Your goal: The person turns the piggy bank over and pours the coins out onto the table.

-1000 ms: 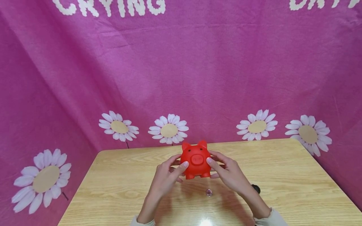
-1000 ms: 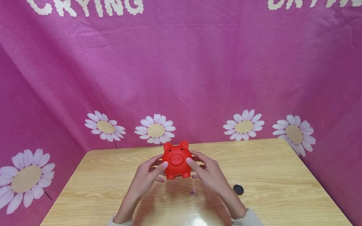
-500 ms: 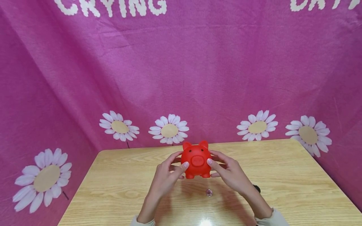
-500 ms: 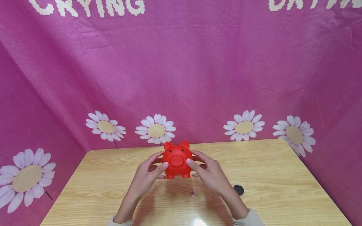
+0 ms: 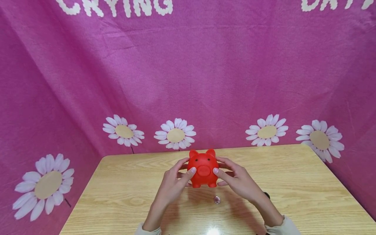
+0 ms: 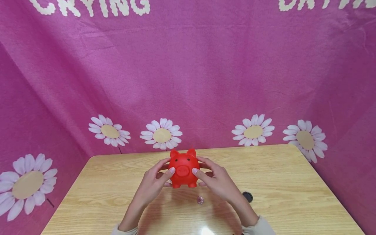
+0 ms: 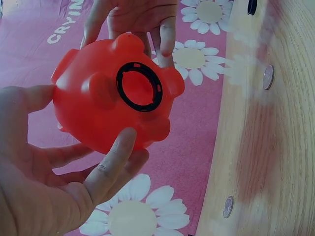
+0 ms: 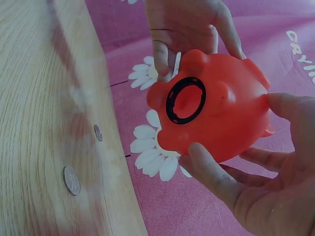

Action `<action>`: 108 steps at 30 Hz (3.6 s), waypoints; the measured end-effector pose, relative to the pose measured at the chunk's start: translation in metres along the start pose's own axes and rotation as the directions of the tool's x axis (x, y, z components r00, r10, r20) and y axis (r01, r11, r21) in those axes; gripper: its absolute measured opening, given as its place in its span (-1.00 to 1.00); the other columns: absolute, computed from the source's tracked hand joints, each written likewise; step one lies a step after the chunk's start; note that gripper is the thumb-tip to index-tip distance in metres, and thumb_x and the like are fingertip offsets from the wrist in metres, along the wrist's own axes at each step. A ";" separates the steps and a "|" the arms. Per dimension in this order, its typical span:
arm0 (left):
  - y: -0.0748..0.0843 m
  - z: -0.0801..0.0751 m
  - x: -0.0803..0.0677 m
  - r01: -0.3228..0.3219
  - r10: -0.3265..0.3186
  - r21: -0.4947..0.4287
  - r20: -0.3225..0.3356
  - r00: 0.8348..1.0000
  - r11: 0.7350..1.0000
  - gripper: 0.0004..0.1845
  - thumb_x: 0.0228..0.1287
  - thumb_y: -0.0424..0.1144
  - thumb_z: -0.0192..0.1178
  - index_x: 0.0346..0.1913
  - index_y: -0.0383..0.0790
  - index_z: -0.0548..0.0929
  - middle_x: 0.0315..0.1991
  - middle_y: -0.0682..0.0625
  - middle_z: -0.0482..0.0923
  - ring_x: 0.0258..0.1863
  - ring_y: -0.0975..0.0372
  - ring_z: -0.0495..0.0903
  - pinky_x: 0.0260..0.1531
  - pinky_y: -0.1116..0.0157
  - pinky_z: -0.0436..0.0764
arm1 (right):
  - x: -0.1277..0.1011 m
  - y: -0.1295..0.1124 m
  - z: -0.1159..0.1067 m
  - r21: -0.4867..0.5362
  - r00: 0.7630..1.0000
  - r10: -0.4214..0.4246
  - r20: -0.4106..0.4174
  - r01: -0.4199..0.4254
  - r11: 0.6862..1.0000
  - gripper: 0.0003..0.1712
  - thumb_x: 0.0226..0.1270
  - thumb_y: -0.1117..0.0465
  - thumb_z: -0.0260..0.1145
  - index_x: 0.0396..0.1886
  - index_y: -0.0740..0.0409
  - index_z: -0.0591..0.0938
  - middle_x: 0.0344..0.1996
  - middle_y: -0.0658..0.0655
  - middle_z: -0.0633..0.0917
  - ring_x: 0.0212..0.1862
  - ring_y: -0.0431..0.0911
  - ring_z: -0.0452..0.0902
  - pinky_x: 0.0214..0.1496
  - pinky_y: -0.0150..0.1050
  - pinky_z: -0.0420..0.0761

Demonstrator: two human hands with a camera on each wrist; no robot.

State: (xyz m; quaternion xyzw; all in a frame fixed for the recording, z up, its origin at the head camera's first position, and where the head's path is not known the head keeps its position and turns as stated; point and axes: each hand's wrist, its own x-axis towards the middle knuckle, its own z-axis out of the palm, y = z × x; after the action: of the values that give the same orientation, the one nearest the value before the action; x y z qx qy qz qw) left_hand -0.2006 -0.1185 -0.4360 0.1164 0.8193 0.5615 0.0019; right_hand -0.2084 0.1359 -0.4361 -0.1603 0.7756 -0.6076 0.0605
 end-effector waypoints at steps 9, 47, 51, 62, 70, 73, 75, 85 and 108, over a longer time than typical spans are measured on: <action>0.003 -0.003 -0.003 -0.426 0.415 -0.135 -0.103 0.904 0.895 -0.19 0.17 -0.37 0.52 0.51 -0.16 0.50 0.48 -0.18 0.49 0.35 -0.04 0.61 0.10 0.17 0.82 | -0.005 -0.004 -0.005 0.099 0.920 -0.387 -0.068 0.392 0.915 -0.18 0.20 0.53 0.54 0.47 0.25 0.50 0.50 0.19 0.52 0.39 -0.02 0.63 0.21 -0.20 0.80; 0.006 -0.003 -0.005 -0.457 0.445 -0.117 -0.117 0.888 0.882 -0.21 0.19 -0.32 0.52 0.51 -0.05 0.52 0.42 -0.09 0.54 0.35 -0.04 0.61 0.19 0.18 0.77 | -0.005 -0.004 -0.007 0.050 0.918 -0.393 -0.055 0.395 0.917 -0.14 0.20 0.49 0.57 0.50 0.07 0.52 0.41 -0.05 0.61 0.30 -0.19 0.70 0.17 -0.18 0.82; 0.006 -0.003 -0.005 -0.401 0.387 -0.118 -0.122 0.914 0.909 -0.28 0.24 -0.25 0.49 0.49 -0.01 0.54 0.38 -0.07 0.58 0.32 -0.04 0.66 0.13 0.19 0.80 | -0.006 -0.005 -0.005 0.015 0.931 -0.356 -0.077 0.358 0.933 -0.21 0.27 0.42 0.56 0.48 0.03 0.55 0.39 0.09 0.63 0.23 -0.16 0.75 0.11 -0.18 0.84; 0.003 0.004 -0.003 -0.072 0.068 -0.051 -0.077 0.995 0.996 -0.43 0.47 -0.01 0.36 0.45 -0.10 0.60 0.22 -0.16 0.70 -0.11 0.12 0.82 -0.17 0.25 0.86 | -0.005 -0.007 0.001 -0.042 0.995 -0.031 -0.090 0.028 0.999 -0.43 0.53 0.06 0.42 0.44 0.14 0.59 0.22 0.38 0.72 -0.10 -0.04 0.85 -0.18 -0.18 0.87; 0.002 0.006 -0.001 0.036 -0.036 0.020 -0.038 0.999 0.999 -0.38 0.52 0.19 0.26 0.40 -0.18 0.63 0.18 -0.25 0.71 -0.34 0.22 0.77 -0.28 0.08 0.87 | -0.003 -0.007 0.003 -0.043 0.992 0.112 -0.054 -0.114 0.993 -0.40 0.58 -0.06 0.36 0.42 0.17 0.59 0.08 0.31 0.78 -0.22 0.02 0.84 -0.24 -0.04 0.88; 0.002 0.006 -0.001 0.043 -0.043 0.019 -0.034 0.998 0.999 -0.37 0.52 0.19 0.27 0.41 -0.18 0.63 0.20 -0.25 0.71 -0.36 0.22 0.76 -0.28 0.08 0.87 | -0.003 -0.007 0.003 -0.040 0.993 0.111 -0.043 -0.113 0.993 -0.39 0.59 -0.06 0.34 0.44 0.19 0.57 0.11 0.32 0.77 -0.21 0.02 0.84 -0.24 -0.03 0.88; 0.002 0.006 0.000 0.044 -0.044 0.018 -0.033 0.998 0.999 -0.35 0.51 0.19 0.27 0.42 -0.18 0.61 0.21 -0.25 0.70 -0.35 0.22 0.77 -0.28 0.07 0.87 | -0.003 -0.007 0.003 -0.042 0.993 0.108 -0.040 -0.110 0.993 -0.39 0.59 -0.05 0.34 0.45 0.19 0.56 0.12 0.33 0.76 -0.18 0.01 0.84 -0.23 -0.03 0.88; 0.002 0.004 -0.002 -0.046 0.042 -0.046 -0.070 0.997 0.998 -0.38 0.42 -0.02 0.42 0.46 -0.11 0.59 0.30 -0.15 0.64 0.06 0.01 0.77 -0.08 0.19 0.86 | -0.005 -0.007 -0.002 -0.050 1.000 -0.012 -0.021 0.011 0.999 -0.34 0.55 0.07 0.39 0.52 0.19 0.49 0.38 0.42 0.62 0.06 0.07 0.81 -0.11 -0.16 0.87; 0.007 -0.004 -0.004 -0.693 0.682 -0.094 -0.128 0.720 0.715 -0.18 -0.04 -0.58 0.57 0.38 -0.36 0.53 0.47 -0.35 0.39 0.47 0.04 0.50 0.34 0.12 0.67 | -0.007 -0.007 -0.009 0.100 0.805 -0.591 -0.055 0.593 0.799 -0.08 -0.06 0.71 0.57 0.40 0.36 0.53 0.53 0.24 0.49 0.54 -0.08 0.48 0.27 -0.19 0.77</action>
State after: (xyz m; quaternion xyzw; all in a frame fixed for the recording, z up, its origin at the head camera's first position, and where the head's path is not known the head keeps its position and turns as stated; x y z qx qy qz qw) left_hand -0.1961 -0.1204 -0.4283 0.3885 0.6766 0.5804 -0.2332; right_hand -0.2027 0.1454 -0.4274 -0.3842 0.6520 -0.6404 -0.1313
